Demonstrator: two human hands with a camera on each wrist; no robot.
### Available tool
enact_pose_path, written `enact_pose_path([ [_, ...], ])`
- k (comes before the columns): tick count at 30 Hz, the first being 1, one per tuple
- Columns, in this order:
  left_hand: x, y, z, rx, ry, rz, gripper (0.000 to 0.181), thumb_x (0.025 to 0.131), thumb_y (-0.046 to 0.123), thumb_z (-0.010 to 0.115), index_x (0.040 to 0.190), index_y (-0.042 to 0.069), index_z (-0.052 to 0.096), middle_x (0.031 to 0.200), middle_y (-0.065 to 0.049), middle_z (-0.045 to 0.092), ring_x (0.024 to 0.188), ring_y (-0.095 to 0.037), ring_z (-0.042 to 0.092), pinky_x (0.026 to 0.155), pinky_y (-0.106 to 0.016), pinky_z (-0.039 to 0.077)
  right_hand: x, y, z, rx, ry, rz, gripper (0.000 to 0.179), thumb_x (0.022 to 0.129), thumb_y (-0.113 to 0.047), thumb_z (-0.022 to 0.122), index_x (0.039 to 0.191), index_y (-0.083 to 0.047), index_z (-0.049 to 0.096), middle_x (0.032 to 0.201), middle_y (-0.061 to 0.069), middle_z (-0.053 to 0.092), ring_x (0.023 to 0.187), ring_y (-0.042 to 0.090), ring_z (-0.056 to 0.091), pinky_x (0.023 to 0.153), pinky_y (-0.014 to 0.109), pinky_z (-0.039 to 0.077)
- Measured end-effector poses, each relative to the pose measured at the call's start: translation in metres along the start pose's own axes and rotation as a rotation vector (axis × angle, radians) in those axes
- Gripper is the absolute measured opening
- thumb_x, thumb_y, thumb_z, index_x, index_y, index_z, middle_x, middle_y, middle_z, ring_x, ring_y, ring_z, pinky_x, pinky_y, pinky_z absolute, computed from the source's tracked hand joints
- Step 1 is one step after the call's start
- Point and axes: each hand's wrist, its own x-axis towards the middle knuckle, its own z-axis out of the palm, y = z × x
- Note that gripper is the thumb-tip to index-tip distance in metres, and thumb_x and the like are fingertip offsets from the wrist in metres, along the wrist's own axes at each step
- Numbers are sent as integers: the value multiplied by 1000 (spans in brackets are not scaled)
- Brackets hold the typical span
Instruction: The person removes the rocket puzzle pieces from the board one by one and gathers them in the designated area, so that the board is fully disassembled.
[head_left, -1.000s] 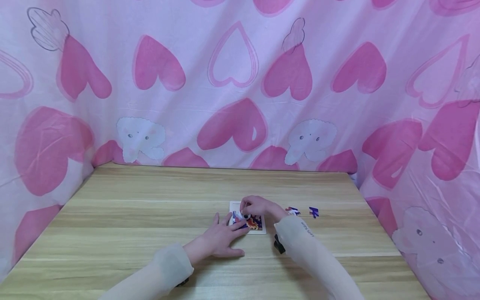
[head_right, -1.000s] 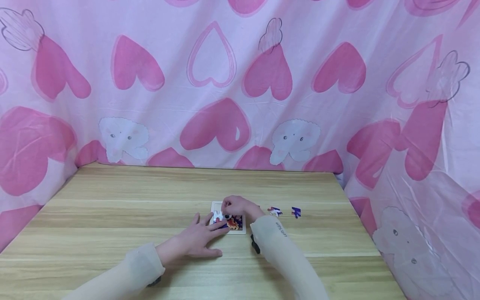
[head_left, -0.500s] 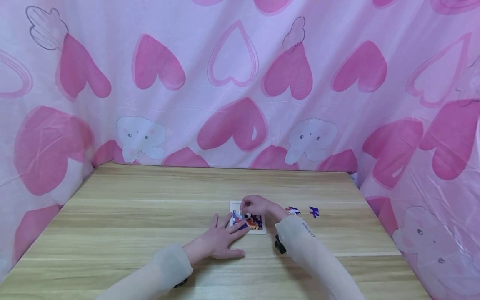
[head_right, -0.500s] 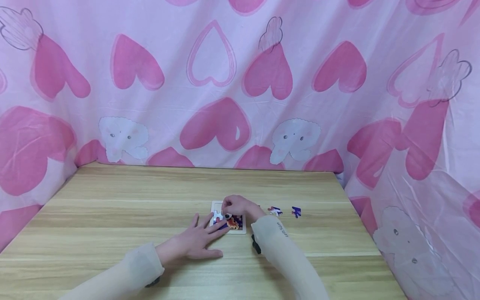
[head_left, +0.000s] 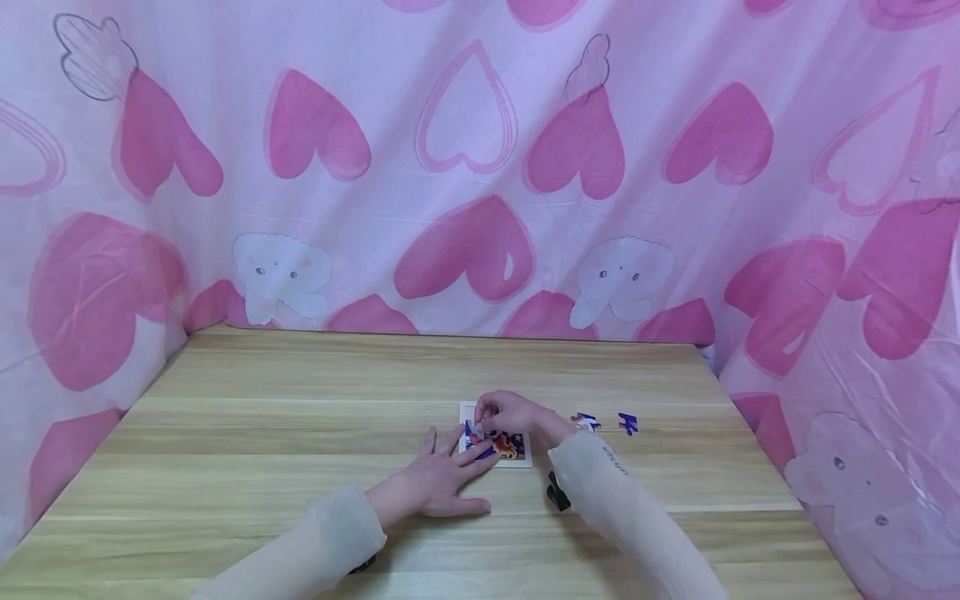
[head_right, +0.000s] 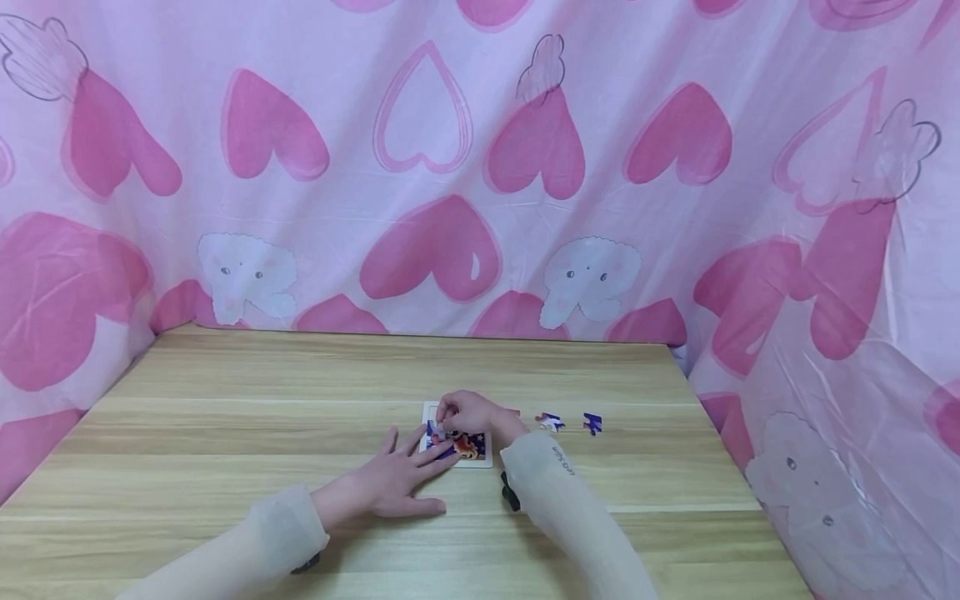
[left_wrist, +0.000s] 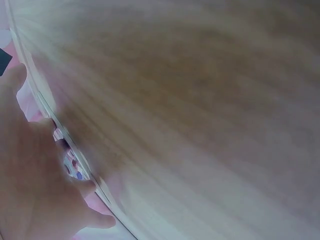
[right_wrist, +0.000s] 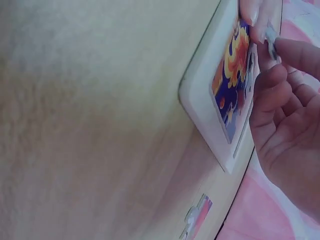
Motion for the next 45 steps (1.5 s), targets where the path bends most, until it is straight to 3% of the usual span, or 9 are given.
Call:
enact_pose_path([
  [6,1,1,-1,-1,2,4,69,81,68,27,140,31,22,144,7,17,128,-36,9,92,-65,6,-4,0,-6,25,29,6,16,82,-3,55,97,-9,55,79,3,56,71,18,55,65,30,45],
  [14,0,0,-1,3,12,1,70,81,69,28,140,32,22,144,8,17,128,-36,11,92,-65,8,-16,7,-21,-4,57,-18,15,83,-4,54,96,-9,57,83,3,55,75,16,53,67,30,44],
  [23,0,0,-3,-6,1,1,70,81,69,28,140,32,22,144,7,18,128,-37,11,92,-64,10,-34,23,-34,22,98,0,14,83,-2,53,95,-8,57,81,3,55,66,21,49,50,30,43],
  [31,0,-1,0,9,15,10,71,81,69,28,140,32,21,144,7,18,128,-38,12,92,-64,11,-54,41,-37,88,99,-66,13,82,2,54,95,-2,57,81,7,55,71,18,49,63,31,44],
  [38,0,-2,4,14,47,28,71,81,69,29,140,31,22,144,6,19,127,-39,13,90,-65,13,-74,54,-37,125,88,-31,14,82,3,53,96,0,57,83,8,54,70,17,47,61,30,44],
  [45,1,-2,4,15,36,21,71,80,70,28,140,32,21,144,6,18,127,-39,12,91,-65,12,-91,59,-39,136,63,18,13,81,2,55,94,0,57,80,7,52,67,17,46,60,32,44],
])
